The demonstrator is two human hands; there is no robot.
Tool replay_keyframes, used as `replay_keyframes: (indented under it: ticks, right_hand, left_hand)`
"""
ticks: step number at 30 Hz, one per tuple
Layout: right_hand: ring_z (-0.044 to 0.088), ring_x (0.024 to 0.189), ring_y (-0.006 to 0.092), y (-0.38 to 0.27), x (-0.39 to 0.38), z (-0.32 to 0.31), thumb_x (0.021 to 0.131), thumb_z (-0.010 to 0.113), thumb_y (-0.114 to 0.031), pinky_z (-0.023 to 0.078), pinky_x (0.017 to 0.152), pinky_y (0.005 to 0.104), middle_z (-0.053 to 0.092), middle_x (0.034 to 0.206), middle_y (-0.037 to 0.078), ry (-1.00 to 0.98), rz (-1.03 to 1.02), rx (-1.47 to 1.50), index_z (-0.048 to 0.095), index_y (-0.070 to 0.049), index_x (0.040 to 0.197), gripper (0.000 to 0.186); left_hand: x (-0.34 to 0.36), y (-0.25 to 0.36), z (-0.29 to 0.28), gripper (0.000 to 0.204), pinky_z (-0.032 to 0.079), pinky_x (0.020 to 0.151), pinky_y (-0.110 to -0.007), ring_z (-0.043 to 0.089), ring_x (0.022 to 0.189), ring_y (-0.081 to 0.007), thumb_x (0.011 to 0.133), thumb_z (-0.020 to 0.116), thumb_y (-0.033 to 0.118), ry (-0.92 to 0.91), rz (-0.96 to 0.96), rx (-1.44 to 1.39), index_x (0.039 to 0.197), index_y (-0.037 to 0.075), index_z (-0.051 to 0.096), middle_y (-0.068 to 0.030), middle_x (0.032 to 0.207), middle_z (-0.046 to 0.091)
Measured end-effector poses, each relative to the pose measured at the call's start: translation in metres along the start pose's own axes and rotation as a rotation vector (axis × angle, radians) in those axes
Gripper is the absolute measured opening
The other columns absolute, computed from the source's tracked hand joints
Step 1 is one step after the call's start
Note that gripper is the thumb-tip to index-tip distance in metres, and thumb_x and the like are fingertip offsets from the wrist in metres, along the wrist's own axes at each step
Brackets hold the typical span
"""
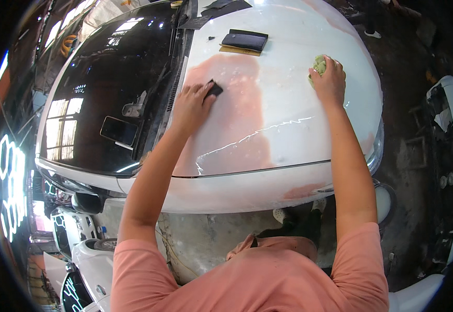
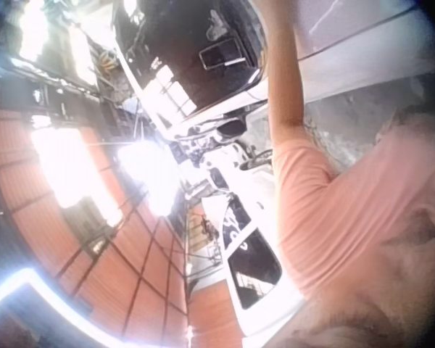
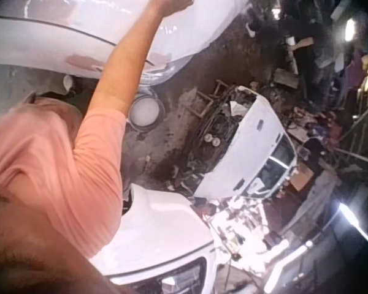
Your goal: The person sands the surface of a white car hood using a sanding block, periodically wiping the area with a cloth and rinsing the block in a bucket of water.
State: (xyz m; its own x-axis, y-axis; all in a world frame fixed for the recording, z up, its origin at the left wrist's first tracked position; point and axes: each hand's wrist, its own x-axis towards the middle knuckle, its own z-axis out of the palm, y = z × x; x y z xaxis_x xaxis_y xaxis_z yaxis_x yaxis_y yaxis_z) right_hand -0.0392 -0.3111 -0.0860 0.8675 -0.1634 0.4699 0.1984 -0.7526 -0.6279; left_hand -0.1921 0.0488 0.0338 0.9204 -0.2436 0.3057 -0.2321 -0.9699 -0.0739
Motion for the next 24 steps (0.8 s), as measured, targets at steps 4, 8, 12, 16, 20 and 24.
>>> replay_keyframes:
  ticks: [4, 8, 12, 16, 20, 24]
  right_hand:
    - [0.056, 0.129, 0.0402, 0.015, 0.001, -0.005, 0.090, 0.079, -0.037, 0.050, 0.107, 0.0524, 0.057, 0.143, 0.015, 0.034, 0.064, -0.059, 0.057, -0.015, 0.142, 0.060]
    - [0.056, 0.129, 0.0409, 0.011, 0.003, 0.003, 0.090, 0.079, -0.035, 0.050, 0.107, 0.0527, 0.058, 0.142, 0.015, 0.053, 0.010, -0.033, 0.057, -0.015, 0.141, 0.059]
    - [0.057, 0.129, 0.0407, 0.002, -0.002, 0.005, 0.091, 0.079, -0.033, 0.050, 0.107, 0.0527, 0.059, 0.140, 0.015, 0.035, -0.011, -0.004, 0.057, -0.015, 0.140, 0.058]
    - [0.056, 0.130, 0.0400, 0.014, 0.001, -0.003, 0.091, 0.079, -0.034, 0.049, 0.107, 0.0523, 0.058, 0.141, 0.015, 0.056, 0.024, -0.023, 0.057, -0.015, 0.140, 0.057]
    - [0.055, 0.131, 0.0392, 0.009, 0.002, -0.006, 0.091, 0.078, -0.035, 0.048, 0.108, 0.0519, 0.057, 0.143, 0.014, 0.033, 0.049, -0.012, 0.057, -0.014, 0.141, 0.057]
    - [0.055, 0.132, 0.0384, 0.000, -0.006, 0.005, 0.092, 0.078, -0.035, 0.047, 0.110, 0.0515, 0.057, 0.143, 0.014, 0.014, 0.019, 0.012, 0.056, -0.015, 0.142, 0.058]
  left_hand:
    - [-0.074, 0.025, -0.028, 0.042, 0.050, 0.101, -0.047, 0.063, 0.114, -0.0387, 0.098, 0.071, 0.026, -0.039, 0.072, -0.051, 0.133, 0.004, 0.069, -0.0178, 0.123, 0.069]
    - [-0.031, 0.011, -0.016, 0.037, 0.051, 0.099, -0.046, 0.062, 0.114, -0.0360, 0.098, 0.070, 0.026, -0.017, 0.079, -0.027, 0.129, 0.005, 0.071, -0.0141, 0.125, 0.069]
    - [0.021, -0.003, 0.009, 0.038, 0.049, 0.103, -0.046, 0.063, 0.115, -0.0380, 0.100, 0.069, 0.027, 0.011, -0.019, 0.027, 0.131, 0.004, 0.072, -0.0184, 0.124, 0.069]
    - [-0.053, 0.020, -0.020, 0.039, 0.050, 0.101, -0.045, 0.064, 0.115, -0.0363, 0.098, 0.072, 0.028, -0.049, 0.012, -0.029, 0.131, 0.006, 0.072, -0.0149, 0.124, 0.069]
    - [-0.050, 0.014, -0.023, 0.039, 0.050, 0.101, -0.044, 0.064, 0.115, -0.0344, 0.097, 0.073, 0.026, -0.055, 0.050, -0.045, 0.132, 0.008, 0.072, -0.0135, 0.124, 0.069]
    - [0.017, -0.008, 0.005, 0.040, 0.050, 0.101, -0.045, 0.063, 0.115, -0.0350, 0.098, 0.072, 0.026, -0.020, -0.023, 0.027, 0.133, 0.007, 0.071, -0.0151, 0.125, 0.069]
